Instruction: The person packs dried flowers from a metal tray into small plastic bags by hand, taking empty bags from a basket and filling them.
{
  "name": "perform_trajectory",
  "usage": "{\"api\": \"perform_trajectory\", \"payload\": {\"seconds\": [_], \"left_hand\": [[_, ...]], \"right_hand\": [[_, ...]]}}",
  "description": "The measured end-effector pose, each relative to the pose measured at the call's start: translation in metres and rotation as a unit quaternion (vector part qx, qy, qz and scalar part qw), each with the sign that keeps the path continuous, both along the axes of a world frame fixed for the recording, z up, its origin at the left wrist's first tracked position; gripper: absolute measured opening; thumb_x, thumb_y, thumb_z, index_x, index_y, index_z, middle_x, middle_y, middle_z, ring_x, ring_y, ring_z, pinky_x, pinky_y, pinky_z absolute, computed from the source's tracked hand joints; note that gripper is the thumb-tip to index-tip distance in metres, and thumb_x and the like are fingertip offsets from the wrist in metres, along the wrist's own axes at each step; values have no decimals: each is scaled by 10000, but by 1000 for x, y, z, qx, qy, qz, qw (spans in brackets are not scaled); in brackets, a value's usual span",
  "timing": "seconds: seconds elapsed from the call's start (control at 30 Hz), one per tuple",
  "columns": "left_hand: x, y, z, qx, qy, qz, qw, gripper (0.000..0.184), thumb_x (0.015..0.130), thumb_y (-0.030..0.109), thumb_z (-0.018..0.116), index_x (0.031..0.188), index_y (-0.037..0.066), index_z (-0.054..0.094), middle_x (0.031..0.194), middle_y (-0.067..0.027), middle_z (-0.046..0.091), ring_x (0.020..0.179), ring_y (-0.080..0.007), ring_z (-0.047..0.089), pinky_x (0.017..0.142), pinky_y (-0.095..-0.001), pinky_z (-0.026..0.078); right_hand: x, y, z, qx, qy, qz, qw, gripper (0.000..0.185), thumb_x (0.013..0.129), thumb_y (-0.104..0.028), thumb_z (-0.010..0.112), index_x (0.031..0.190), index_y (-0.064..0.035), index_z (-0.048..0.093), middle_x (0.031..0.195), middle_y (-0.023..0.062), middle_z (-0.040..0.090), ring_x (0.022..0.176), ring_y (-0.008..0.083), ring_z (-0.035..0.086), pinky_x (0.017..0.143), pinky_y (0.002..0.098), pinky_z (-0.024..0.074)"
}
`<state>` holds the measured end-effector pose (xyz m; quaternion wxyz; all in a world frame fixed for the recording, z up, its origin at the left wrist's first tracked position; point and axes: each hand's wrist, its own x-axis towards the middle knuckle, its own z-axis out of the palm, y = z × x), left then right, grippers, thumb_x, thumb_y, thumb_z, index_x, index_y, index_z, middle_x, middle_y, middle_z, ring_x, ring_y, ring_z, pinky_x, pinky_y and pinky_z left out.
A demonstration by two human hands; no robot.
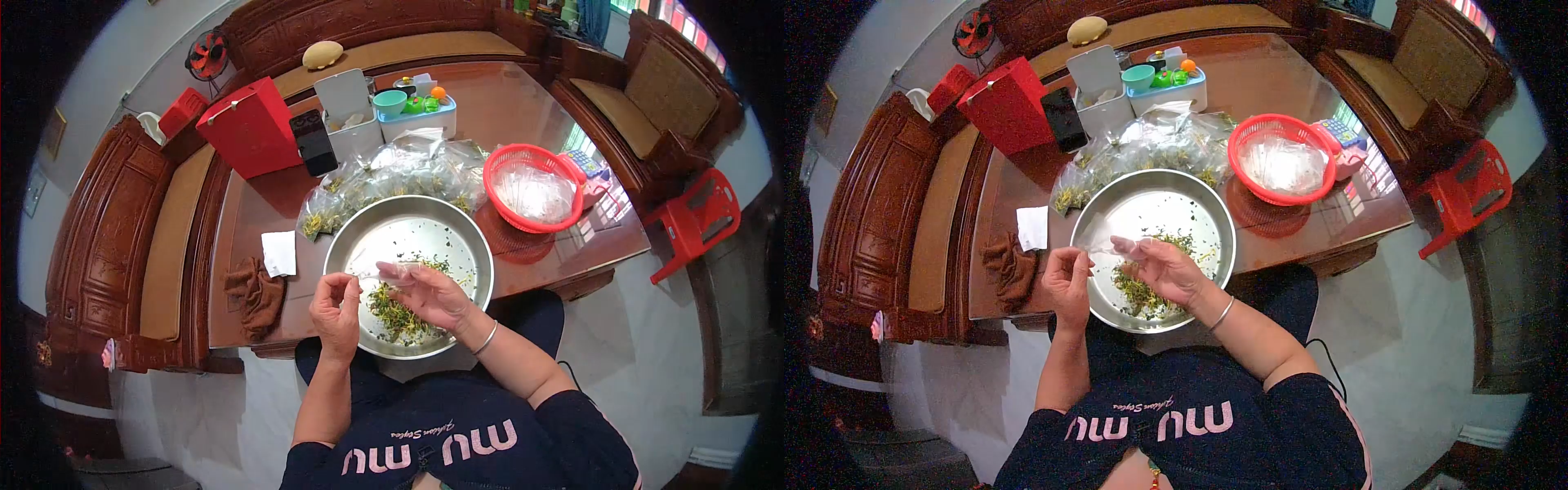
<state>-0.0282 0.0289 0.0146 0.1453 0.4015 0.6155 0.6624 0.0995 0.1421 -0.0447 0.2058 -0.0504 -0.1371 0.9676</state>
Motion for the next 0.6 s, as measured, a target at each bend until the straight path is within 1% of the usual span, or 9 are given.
{"api": "perform_trajectory", "payload": {"seconds": [0.1, 0.13, 0.27, 0.3, 0.43, 0.47, 0.6], "left_hand": [[-1, 1, 0, 9, -4, 13, 1000, 21, 822, 33, 554, 837, 24, 543, 695, -14, 540, 611, -85, 484, 584, -191, 402], [-1, 0, -1, 9, -4, 13, 1000, 21, 822, 33, 554, 837, 24, 543, 695, -14, 540, 611, -85, 484, 584, -191, 402], [-5, -3, -7, -22, -3, -24, 999, 92, 823, 37, 560, 908, 29, 526, 802, -35, 549, 690, -88, 490, 626, -194, 400], [-5, -2, -8, -22, -3, -24, 999, 92, 823, 37, 560, 908, 29, 526, 802, -35, 549, 690, -88, 490, 626, -194, 400], [-5, 2, -11, 48, -55, -41, 997, 297, 829, 30, 548, 1111, 39, 454, 953, -60, 533, 825, -109, 491, 716, -207, 402], [-4, 4, -13, 48, -54, -41, 997, 297, 829, 30, 548, 1111, 39, 454, 953, -60, 533, 825, -109, 491, 716, -207, 402], [4, 11, -20, 74, -90, -86, 989, 509, 836, 26, 530, 1284, 65, 293, 1141, -98, 468, 944, -149, 477, 808, -238, 397]], "right_hand": [[0, 4, -5, 0, 114, 43, 993, 255, 894, -192, 480, 1094, -43, 533, 1130, 177, 559, 945, 217, 604, 681, 283, 534], [0, 4, -5, 0, 114, 43, 993, 255, 894, -192, 480, 1094, -43, 533, 1130, 177, 559, 945, 217, 604, 681, 283, 534], [-5, -1, -2, 14, 7, -23, 1000, 328, 895, -183, 474, 1203, -69, 455, 1123, 174, 565, 1013, 232, 574, 662, 292, 539], [-5, -1, 1, 14, 8, -23, 1000, 328, 895, -183, 474, 1203, -69, 455, 1123, 174, 565, 1013, 233, 574, 662, 292, 539], [1, -2, 18, -8, 125, 51, 991, 419, 905, -189, 452, 1298, -85, 350, 1164, 163, 541, 1039, 241, 558, 676, 303, 537], [1, -2, 18, -8, 125, 51, 991, 419, 905, -189, 452, 1298, -85, 350, 1164, 163, 541, 1039, 241, 558, 676, 303, 537], [-2, -2, 12, -15, 91, 48, 995, 463, 912, -193, 430, 1343, -106, 284, 1249, 158, 475, 1048, 240, 547, 713, 312, 529]]}}
